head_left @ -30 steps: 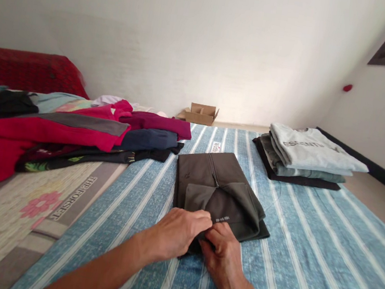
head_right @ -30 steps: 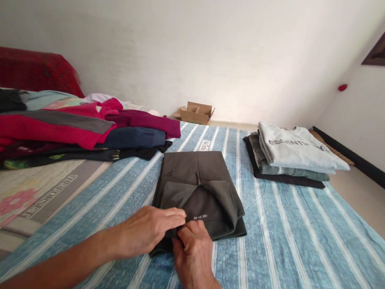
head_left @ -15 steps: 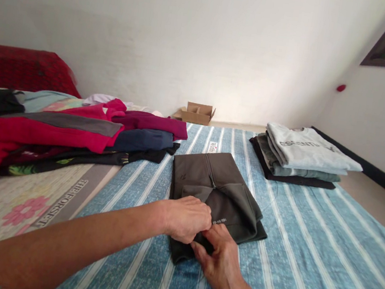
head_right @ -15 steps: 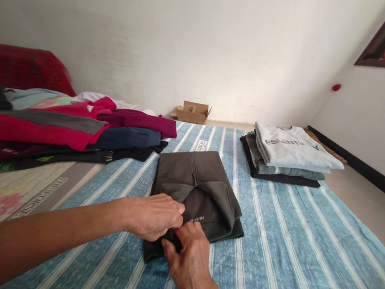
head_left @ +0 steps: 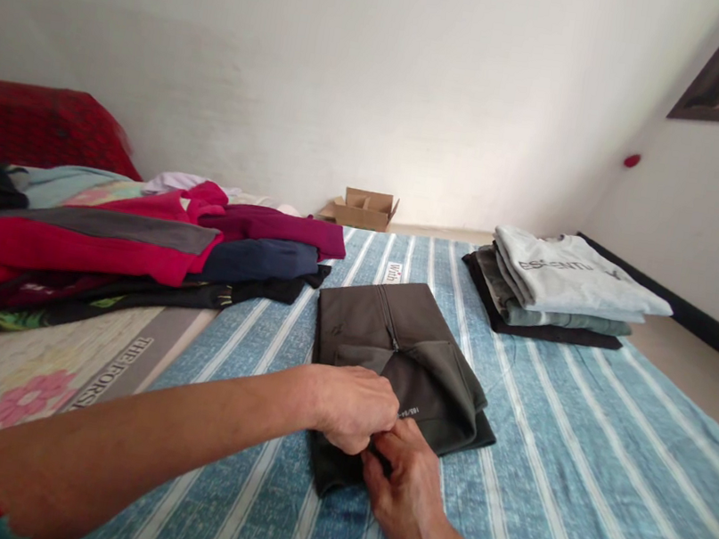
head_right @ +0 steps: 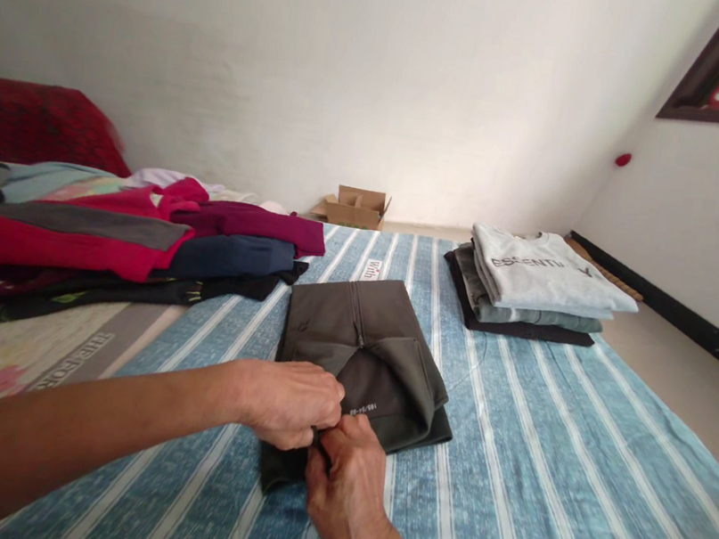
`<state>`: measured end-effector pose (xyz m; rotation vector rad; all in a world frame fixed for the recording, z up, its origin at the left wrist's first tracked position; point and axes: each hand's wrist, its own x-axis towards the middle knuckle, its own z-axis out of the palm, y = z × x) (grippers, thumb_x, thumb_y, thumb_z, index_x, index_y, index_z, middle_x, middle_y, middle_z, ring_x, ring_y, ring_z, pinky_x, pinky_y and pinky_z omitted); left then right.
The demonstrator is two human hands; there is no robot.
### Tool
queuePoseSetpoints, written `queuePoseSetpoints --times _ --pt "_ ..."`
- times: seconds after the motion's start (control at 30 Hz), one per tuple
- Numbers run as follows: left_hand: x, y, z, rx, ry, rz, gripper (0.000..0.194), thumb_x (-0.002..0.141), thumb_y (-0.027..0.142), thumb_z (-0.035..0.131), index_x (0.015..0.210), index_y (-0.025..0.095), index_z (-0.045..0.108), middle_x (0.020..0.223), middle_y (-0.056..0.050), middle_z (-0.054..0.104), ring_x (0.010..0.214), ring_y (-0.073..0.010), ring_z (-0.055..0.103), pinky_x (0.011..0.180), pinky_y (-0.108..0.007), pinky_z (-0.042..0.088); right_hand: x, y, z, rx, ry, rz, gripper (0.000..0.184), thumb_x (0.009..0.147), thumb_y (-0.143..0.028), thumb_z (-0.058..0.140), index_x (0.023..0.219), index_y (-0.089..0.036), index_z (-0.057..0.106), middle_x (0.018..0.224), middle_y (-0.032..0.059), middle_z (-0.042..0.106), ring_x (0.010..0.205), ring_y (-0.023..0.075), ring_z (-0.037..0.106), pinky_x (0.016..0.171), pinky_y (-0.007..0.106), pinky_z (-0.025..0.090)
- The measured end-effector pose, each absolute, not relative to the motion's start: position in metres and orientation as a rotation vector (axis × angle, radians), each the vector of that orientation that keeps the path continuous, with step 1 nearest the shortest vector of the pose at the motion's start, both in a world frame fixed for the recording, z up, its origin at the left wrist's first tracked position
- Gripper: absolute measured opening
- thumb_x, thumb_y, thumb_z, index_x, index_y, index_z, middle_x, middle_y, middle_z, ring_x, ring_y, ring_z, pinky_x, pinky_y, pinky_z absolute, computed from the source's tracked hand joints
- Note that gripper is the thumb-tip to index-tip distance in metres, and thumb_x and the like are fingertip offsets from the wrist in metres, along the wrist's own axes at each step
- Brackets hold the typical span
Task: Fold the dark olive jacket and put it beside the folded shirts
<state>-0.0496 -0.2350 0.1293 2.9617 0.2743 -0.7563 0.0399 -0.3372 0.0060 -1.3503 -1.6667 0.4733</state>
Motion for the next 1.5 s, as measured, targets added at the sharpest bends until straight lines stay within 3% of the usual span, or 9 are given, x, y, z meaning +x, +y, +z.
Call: queuePoseSetpoints --times 0.17,0.33,0.53,0.8,0.93,1.1,1.3,1.5 --pt "-0.051 -0.235 0.131 2.971 0.272 -0.753 0.01 0.068 0.011 0.059 0.068 0.015 0.068 0.068 -0.006 0.067 0.055 -0.0168 0.056 0.043 -0.027 0.032 0.041 -0.338 0.008 -1.303 -1.705 0.46 0.015 0.082 -0.01 0.049 0.082 -0.019 0.061 0.081 0.0038 0.06 0.079 0.0174 0.052 0.071 0.029 0.041" --pt "-0.053 -0.237 0.132 2.993 0.312 -0.708 0.012 0.075 0.016 0.057 0.071 0.016 0.069 0.07 -0.006 0.067 0.056 -0.0172 0.057 0.046 -0.027 0.035 0.042 -0.337 0.002 -1.319 -1.642 0.455 0.021 0.078 -0.007 0.05 0.092 -0.019 0.059 0.086 0.0045 0.06 0.083 0.0185 0.053 0.072 0.031 0.042" --pt "-0.054 -0.237 0.133 2.958 0.319 -0.753 0.012 0.072 0.013 0.058 0.076 0.017 0.069 0.076 -0.007 0.068 0.061 -0.0181 0.059 0.049 -0.026 0.037 0.04 -0.338 -0.002 -1.338 -1.603 0.428 0.01 0.076 -0.009 0.052 0.076 -0.02 0.053 0.076 0.003 0.057 0.074 0.0172 0.051 0.065 0.029 0.04" --pt "-0.062 -0.236 0.125 2.975 0.366 -0.68 0.008 0.071 0.013 0.061 0.07 0.018 0.068 0.071 -0.004 0.066 0.062 -0.0167 0.06 0.048 -0.024 0.035 0.042 -0.339 -0.002 -1.357 -1.569 0.413 0.018 0.075 -0.012 0.055 0.065 -0.02 0.043 0.068 0.0 0.052 0.067 0.0143 0.048 0.059 0.026 0.037" --pt "-0.06 -0.236 0.125 2.985 0.39 -0.697 0.008 0.071 0.015 0.061 0.067 0.016 0.067 0.068 -0.005 0.065 0.061 -0.0172 0.059 0.048 -0.025 0.036 0.045 -0.339 -0.002 -1.344 -1.595 0.436 0.019 0.076 -0.015 0.058 0.064 -0.02 0.044 0.068 -0.0004 0.052 0.066 0.0139 0.049 0.059 0.026 0.037" --pt "-0.061 -0.232 0.128 2.941 0.252 -0.629 0.014 0.071 0.011 0.058 0.078 0.02 0.066 0.078 -0.002 0.066 0.065 -0.0167 0.059 0.049 -0.025 0.035 0.047 -0.34 0.0 -1.306 -1.598 0.476 0.018 0.078 -0.015 0.057 0.065 -0.02 0.047 0.071 0.0006 0.056 0.072 0.015 0.051 0.063 0.026 0.04" --pt "-0.063 -0.23 0.125 2.866 0.249 -0.544 0.015 0.069 0.007 0.057 0.061 0.019 0.059 0.064 0.001 0.06 0.057 -0.0139 0.055 0.047 -0.025 0.031 0.048 -0.339 0.001 -1.294 -1.546 0.584 0.014 0.079 -0.012 0.054 0.068 -0.02 0.052 0.07 0.0002 0.057 0.071 0.0145 0.052 0.064 0.026 0.041" --pt "-0.062 -0.23 0.126 2.857 0.259 -0.591 0.01 0.068 0.01 0.06 0.063 0.019 0.06 0.064 0.001 0.059 0.057 -0.0149 0.055 0.045 -0.025 0.029 0.048 -0.339 0.0 -1.3 -1.542 0.595 0.014 0.079 -0.01 0.053 0.07 -0.02 0.055 0.071 0.0003 0.058 0.072 0.0149 0.052 0.065 0.026 0.041"
